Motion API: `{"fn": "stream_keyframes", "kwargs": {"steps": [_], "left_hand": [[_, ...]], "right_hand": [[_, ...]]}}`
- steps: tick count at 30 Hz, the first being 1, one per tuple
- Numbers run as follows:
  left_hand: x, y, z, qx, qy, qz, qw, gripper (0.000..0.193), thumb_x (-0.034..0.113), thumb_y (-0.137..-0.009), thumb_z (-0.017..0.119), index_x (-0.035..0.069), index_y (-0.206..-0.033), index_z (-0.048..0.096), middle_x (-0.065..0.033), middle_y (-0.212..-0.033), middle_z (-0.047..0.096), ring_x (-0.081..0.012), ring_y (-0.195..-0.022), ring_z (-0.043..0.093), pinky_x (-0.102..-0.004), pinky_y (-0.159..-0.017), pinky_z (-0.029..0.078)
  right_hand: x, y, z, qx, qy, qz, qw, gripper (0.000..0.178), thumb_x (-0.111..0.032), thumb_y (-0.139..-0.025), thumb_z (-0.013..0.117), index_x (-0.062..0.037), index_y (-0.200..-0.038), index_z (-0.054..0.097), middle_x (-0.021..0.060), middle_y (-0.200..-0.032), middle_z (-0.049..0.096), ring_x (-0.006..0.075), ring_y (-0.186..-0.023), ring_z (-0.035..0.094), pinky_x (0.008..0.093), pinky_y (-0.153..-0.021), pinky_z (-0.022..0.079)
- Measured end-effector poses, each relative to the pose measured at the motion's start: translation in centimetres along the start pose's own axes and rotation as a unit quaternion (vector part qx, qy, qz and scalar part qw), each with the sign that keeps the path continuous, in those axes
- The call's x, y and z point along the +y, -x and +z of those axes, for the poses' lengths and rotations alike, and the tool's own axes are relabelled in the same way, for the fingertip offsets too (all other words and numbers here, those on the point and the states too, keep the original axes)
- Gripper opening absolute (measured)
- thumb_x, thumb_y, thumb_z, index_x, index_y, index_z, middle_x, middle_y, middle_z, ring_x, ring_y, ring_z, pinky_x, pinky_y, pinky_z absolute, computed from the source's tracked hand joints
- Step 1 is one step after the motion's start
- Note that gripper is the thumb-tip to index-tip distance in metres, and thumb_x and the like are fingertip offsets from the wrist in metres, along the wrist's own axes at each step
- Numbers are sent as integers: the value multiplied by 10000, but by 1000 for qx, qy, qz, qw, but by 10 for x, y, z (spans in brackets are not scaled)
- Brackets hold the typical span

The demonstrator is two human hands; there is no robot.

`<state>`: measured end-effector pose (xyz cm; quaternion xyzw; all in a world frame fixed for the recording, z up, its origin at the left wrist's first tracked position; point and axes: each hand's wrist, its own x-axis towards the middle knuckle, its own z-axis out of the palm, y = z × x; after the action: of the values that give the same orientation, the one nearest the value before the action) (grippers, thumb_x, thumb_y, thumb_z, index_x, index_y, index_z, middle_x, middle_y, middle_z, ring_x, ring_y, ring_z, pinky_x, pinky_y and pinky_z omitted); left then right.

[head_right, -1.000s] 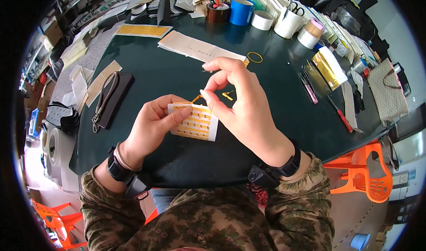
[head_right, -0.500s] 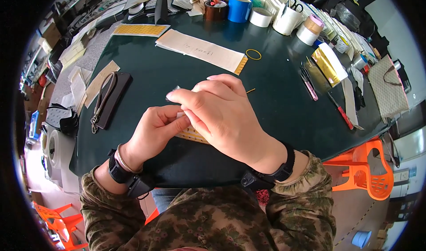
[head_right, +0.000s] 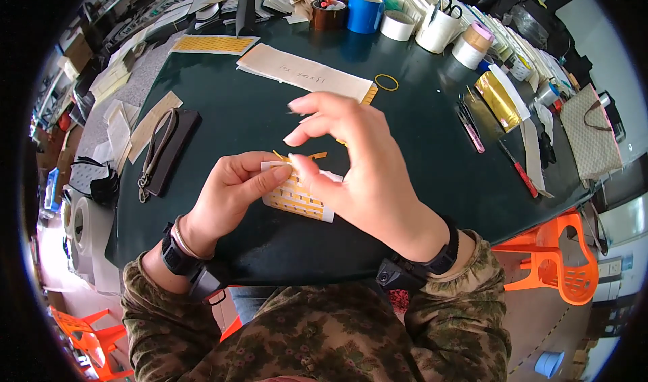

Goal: The person peels small yellow strips from a white backing sheet by hand, using a small metal tool to lift and separate them. They then place the strips onto a separate white card, occasionally using shears to trim the ends.

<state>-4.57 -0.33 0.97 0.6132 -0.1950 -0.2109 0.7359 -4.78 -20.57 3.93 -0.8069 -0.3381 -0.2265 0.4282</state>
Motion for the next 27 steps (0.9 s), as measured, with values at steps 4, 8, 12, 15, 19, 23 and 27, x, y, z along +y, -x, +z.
{"fn": "stream_keyframes", "kwargs": {"steps": [4, 8, 12, 15, 19, 23, 27], "left_hand": [[-2, 1, 1, 12, -5, 10, 1000, 243, 160, -951, 568, -39, -1077, 629, -27, -952, 666, -67, -877, 590, -220, -810, 466], [1, 1, 2, 17, -37, -2, 999, 240, 160, -953, 565, -33, -1080, 628, -26, -951, 665, -63, -874, 589, -220, -805, 466], [0, 1, 1, 17, -50, 2, 999, 242, 163, -950, 571, -28, -1086, 626, -26, -948, 666, -63, -870, 590, -220, -795, 468], [-1, 1, 2, 29, -24, 9, 999, 239, 163, -946, 577, -25, -1084, 629, -23, -936, 667, -64, -865, 592, -221, -785, 470], [-1, 0, 0, 28, 7, 12, 1000, 209, 141, -932, 595, -17, -1060, 638, -26, -927, 671, -72, -855, 607, -217, -775, 476], [-1, -2, 1, 25, 49, -9, 998, 176, 122, -908, 627, -4, -1030, 649, -35, -918, 675, -80, -840, 623, -216, -769, 485], [2, -1, -1, 38, 32, -27, 998, 161, 116, -886, 655, 5, -1003, 654, -45, -910, 680, -85, -829, 633, -219, -765, 495]], "right_hand": [[-5, -1, 3, -34, 114, -55, 991, 434, 33, -752, 686, -63, -1127, 490, 23, -889, 664, 176, -896, 619, 354, -948, 377], [-4, 0, 4, -34, 166, -85, 982, 437, 20, -742, 701, -76, -1115, 495, -3, -881, 659, 168, -894, 620, 379, -947, 378], [2, 4, 6, -19, 141, -81, 986, 416, 23, -748, 698, -72, -1093, 488, 7, -879, 648, 155, -893, 618, 368, -933, 390], [4, 6, 11, -9, 76, -35, 996, 401, 27, -761, 686, -61, -1088, 472, 30, -884, 639, 144, -894, 612, 346, -923, 399], [1, 7, 14, 4, -67, 70, 995, 391, 32, -789, 660, -43, -1101, 437, 68, -899, 624, 130, -899, 597, 305, -911, 405], [-2, 5, 13, 4, -166, 119, 979, 398, 34, -808, 640, -33, -1124, 408, 89, -912, 617, 127, -909, 589, 282, -904, 407], [4, 6, 14, -1, -185, 112, 976, 408, 38, -811, 635, -35, -1135, 397, 87, -913, 620, 127, -914, 587, 282, -903, 407]]}}
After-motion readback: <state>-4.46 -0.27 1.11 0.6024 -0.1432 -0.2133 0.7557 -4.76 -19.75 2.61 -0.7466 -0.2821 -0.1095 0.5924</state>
